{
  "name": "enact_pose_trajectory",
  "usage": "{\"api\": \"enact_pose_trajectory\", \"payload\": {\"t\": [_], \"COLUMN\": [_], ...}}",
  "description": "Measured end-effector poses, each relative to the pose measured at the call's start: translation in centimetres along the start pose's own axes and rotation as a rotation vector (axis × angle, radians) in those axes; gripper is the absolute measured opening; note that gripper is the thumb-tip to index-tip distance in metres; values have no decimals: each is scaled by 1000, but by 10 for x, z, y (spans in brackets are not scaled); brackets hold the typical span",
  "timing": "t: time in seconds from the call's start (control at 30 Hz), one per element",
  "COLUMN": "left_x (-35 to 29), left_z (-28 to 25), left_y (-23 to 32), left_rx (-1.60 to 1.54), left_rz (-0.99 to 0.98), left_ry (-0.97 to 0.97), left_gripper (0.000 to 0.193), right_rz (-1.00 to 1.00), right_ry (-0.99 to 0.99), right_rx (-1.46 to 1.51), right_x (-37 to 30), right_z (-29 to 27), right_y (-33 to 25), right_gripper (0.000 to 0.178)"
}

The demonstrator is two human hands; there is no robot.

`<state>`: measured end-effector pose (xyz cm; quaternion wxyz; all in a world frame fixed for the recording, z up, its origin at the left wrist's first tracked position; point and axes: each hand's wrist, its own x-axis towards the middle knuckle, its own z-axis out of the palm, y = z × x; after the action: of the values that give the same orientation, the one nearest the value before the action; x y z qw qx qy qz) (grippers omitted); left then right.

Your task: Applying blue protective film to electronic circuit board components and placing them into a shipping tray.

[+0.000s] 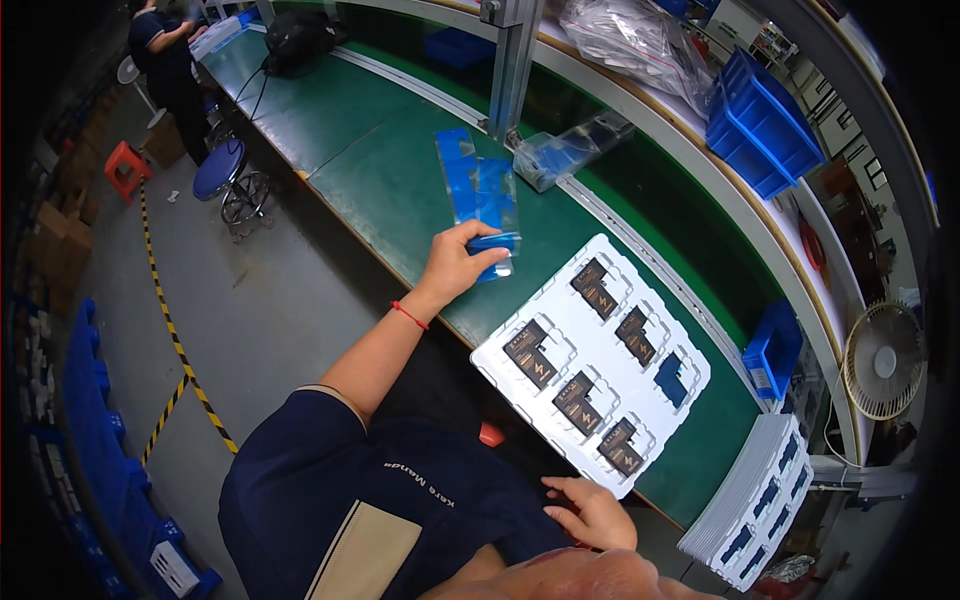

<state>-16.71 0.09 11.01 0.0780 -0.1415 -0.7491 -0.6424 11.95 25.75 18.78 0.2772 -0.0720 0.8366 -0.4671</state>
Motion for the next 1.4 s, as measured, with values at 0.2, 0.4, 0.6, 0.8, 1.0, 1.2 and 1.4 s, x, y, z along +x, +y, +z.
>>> {"api": "enact_pose_trajectory", "payload": {"t": [0.2, 0.4, 0.6, 0.8, 1.0, 1.2, 1.4], "left_x": [-8, 0, -5, -20, -30, -34, -32], "left_z": [2, 5, 12, 17, 15, 15, 26], "left_y": [8, 15, 25, 31, 4, 28, 39], "left_rx": [53, 109, 107, 28, -202, -251, -185], "left_rz": [-56, 359, 381, 278, -42, -1, 168], "left_ry": [-49, 173, 148, 220, 213, 13, -256], "left_gripper": [26, 22, 21, 50, 46, 55, 88], "right_rz": [-340, -395, -489, -349, -307, -400, -439], "right_ry": [149, 519, 783, 677, 588, 647, 642], "right_rx": [-163, -271, -240, 213, 507, 556, 591], "right_x": [48, 135, 218, 255, 247, 231, 201], "right_z": [-35, -51, -56, -59, -65, -72, -70], "right_y": [-54, -67, -79, -49, -45, -52, -53], "right_gripper": [30, 25, 30, 20, 20, 20, 23]}}
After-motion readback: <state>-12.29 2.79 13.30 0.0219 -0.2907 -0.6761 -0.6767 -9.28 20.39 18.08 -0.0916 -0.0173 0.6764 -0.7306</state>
